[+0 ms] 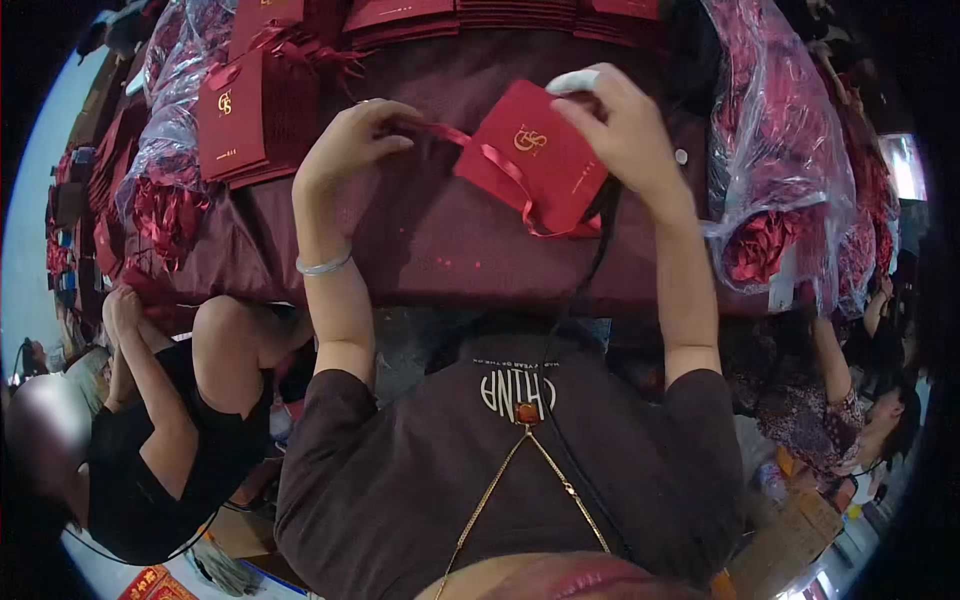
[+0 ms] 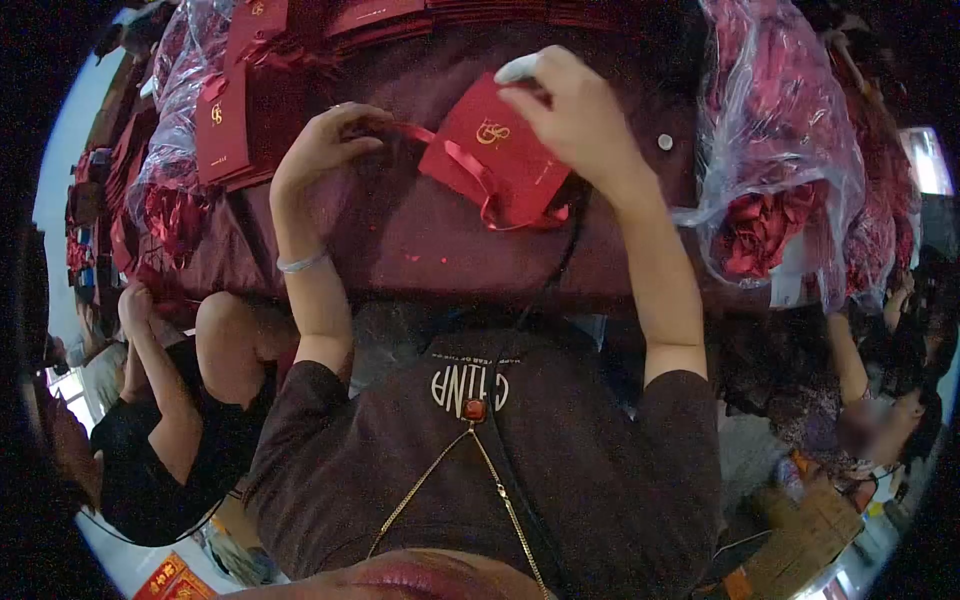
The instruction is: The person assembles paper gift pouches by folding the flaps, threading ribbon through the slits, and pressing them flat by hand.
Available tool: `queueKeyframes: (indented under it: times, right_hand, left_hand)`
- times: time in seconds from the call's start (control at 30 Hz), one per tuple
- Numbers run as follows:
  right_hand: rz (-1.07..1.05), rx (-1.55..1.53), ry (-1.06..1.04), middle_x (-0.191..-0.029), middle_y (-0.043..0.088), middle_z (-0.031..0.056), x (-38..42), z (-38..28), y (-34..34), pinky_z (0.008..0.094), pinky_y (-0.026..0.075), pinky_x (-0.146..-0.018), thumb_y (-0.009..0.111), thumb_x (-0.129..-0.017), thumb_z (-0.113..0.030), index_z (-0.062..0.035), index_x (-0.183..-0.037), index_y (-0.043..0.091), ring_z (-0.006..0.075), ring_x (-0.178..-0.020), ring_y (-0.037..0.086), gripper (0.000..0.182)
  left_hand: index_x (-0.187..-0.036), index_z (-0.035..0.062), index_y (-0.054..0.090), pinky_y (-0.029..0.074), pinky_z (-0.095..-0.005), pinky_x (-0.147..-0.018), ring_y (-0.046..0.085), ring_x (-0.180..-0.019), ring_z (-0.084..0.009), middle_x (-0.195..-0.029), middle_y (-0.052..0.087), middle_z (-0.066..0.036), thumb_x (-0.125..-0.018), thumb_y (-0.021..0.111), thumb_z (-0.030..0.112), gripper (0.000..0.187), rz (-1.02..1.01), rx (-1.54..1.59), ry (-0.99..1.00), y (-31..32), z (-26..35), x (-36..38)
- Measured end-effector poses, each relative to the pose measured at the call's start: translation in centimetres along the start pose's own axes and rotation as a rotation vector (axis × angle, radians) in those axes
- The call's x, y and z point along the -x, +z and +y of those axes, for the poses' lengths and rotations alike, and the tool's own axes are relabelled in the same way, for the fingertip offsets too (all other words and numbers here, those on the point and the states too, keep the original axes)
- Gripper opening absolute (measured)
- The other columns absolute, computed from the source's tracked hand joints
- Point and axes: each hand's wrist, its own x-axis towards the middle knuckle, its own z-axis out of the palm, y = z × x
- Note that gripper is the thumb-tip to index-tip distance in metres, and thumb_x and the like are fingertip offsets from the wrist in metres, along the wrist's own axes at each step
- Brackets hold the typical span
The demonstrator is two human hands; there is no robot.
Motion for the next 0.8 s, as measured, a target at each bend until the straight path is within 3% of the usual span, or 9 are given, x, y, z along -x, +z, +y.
queueKeyframes:
  times: [0.07, 0.13, 0.23, 0.4, 0.47, 0.57, 0.6, 0.7, 0.8]
  right_hand:
    - [0.039, 0.085, 0.203, -0.075, 0.062, 0.0069, 2.0, -1.3, -3.1, 0.0273, 0.045, -0.06, 0.064, -0.084, -0.015, -0.0031, -0.093, 0.064, 0.0149, -0.066, 0.059, 0.015]
    - [-0.041, 0.352, 0.312, -0.066, 0.06, 0.0099, 4.6, -1.4, -4.0, 0.0299, 0.045, -0.059, 0.064, -0.084, -0.022, -0.0032, -0.09, 0.064, 0.0201, -0.06, 0.059, 0.02]
    - [-0.237, 0.556, 0.531, -0.063, 0.061, 0.0142, 7.7, -2.0, -2.1, 0.0386, 0.047, -0.059, 0.063, -0.082, -0.043, -0.0048, -0.086, 0.065, 0.0324, -0.064, 0.063, 0.039]
    - [-0.183, 0.61, 0.448, -0.073, 0.063, 0.0159, 10.4, -2.1, 1.4, 0.0442, 0.049, -0.058, 0.061, -0.08, -0.048, -0.0033, -0.077, 0.06, 0.0346, -0.068, 0.063, 0.045]
    - [-0.131, 0.35, 0.623, -0.076, 0.064, 0.0155, 10.7, -2.1, 1.3, 0.0423, 0.048, -0.06, 0.065, -0.079, -0.041, -0.0028, -0.078, 0.06, 0.0353, -0.072, 0.062, 0.039]
    - [0.137, -0.066, 0.708, -0.073, 0.063, 0.009, 11.9, -2.1, 0.5, 0.0323, 0.048, -0.064, 0.066, -0.082, -0.018, -0.0033, -0.085, 0.062, 0.0166, -0.07, 0.062, 0.015]
    - [0.298, -0.155, 0.525, -0.082, 0.065, 0.0077, 11.4, -2.2, 0.4, 0.0256, 0.047, -0.071, 0.061, -0.085, -0.009, -0.0018, -0.091, 0.061, 0.0089, -0.078, 0.059, 0.01]
    - [0.479, -0.844, 0.498, -0.104, 0.062, 0.0128, 9.4, -3.5, -0.5, 0.0293, 0.049, -0.081, 0.052, -0.09, -0.003, 0.0011, -0.101, 0.056, 0.0188, -0.087, 0.062, 0.013]
    - [0.479, -1.121, 0.533, -0.089, 0.061, 0.0102, 6.9, -2.7, -0.1, 0.0305, 0.049, -0.067, 0.054, -0.089, -0.004, -0.0006, -0.101, 0.053, 0.018, -0.075, 0.06, 0.013]
  left_hand:
    - [-0.115, 0.0082, 0.061, 0.048, -0.0296, -0.074, 0.06, -0.083, -0.0182, -0.091, 0.063, -0.009, -0.078, 0.062, 0.002, 0.037, 0.082, -0.004, -0.046, -0.1, 0.6, 0.4]
    - [-0.111, 0.0064, 0.062, 0.048, -0.0294, -0.073, 0.06, -0.081, -0.017, -0.09, 0.063, -0.009, -0.082, 0.059, 0.004, 0.029, 0.375, -0.248, 0.177, 0.2, -0.1, -0.9]
    - [-0.101, 0.0033, 0.065, 0.049, -0.0321, -0.071, 0.061, -0.075, -0.0247, -0.084, 0.064, -0.012, -0.085, 0.058, 0.009, 0.018, 0.598, -0.004, 0.092, 3.3, 2.7, -2.5]
    - [-0.09, -0.0016, 0.064, 0.048, -0.0414, -0.07, 0.061, -0.081, -0.036, -0.085, 0.064, -0.02, -0.076, 0.071, 0.039, 0.043, 0.31, -0.262, 0.097, 8.1, 5.6, -5.4]
    - [-0.092, -0.0052, 0.062, 0.049, -0.04, -0.072, 0.063, -0.081, -0.034, -0.084, 0.064, -0.021, -0.072, 0.075, 0.039, 0.05, 0.23, -0.201, 0.013, 8.4, 6.0, -5.4]
    - [-0.099, -0.0061, 0.061, 0.049, -0.0367, -0.077, 0.064, -0.087, -0.0266, -0.094, 0.066, -0.018, -0.066, 0.08, 0.034, 0.055, 0.095, 0.326, -0.112, 8.4, 5.3, -5.2]
    - [-0.099, -0.0061, 0.061, 0.049, -0.0367, -0.077, 0.064, -0.087, -0.0266, -0.094, 0.066, -0.018, -0.066, 0.08, 0.034, 0.055, 0.104, 0.336, -0.117, 8.7, 4.9, -5.4]
    - [-0.1, -0.004, 0.06, 0.047, -0.0339, -0.079, 0.058, -0.093, -0.0259, -0.093, 0.061, -0.015, -0.061, 0.084, 0.032, 0.058, 0.408, 0.027, 0.011, 9.8, 4.5, -4.9]
    - [-0.095, -0.0028, 0.059, 0.048, -0.0339, -0.076, 0.058, -0.088, -0.0267, -0.088, 0.06, -0.014, -0.059, 0.085, 0.033, 0.056, 0.294, -0.056, -0.027, 9.3, 4.1, -5.2]
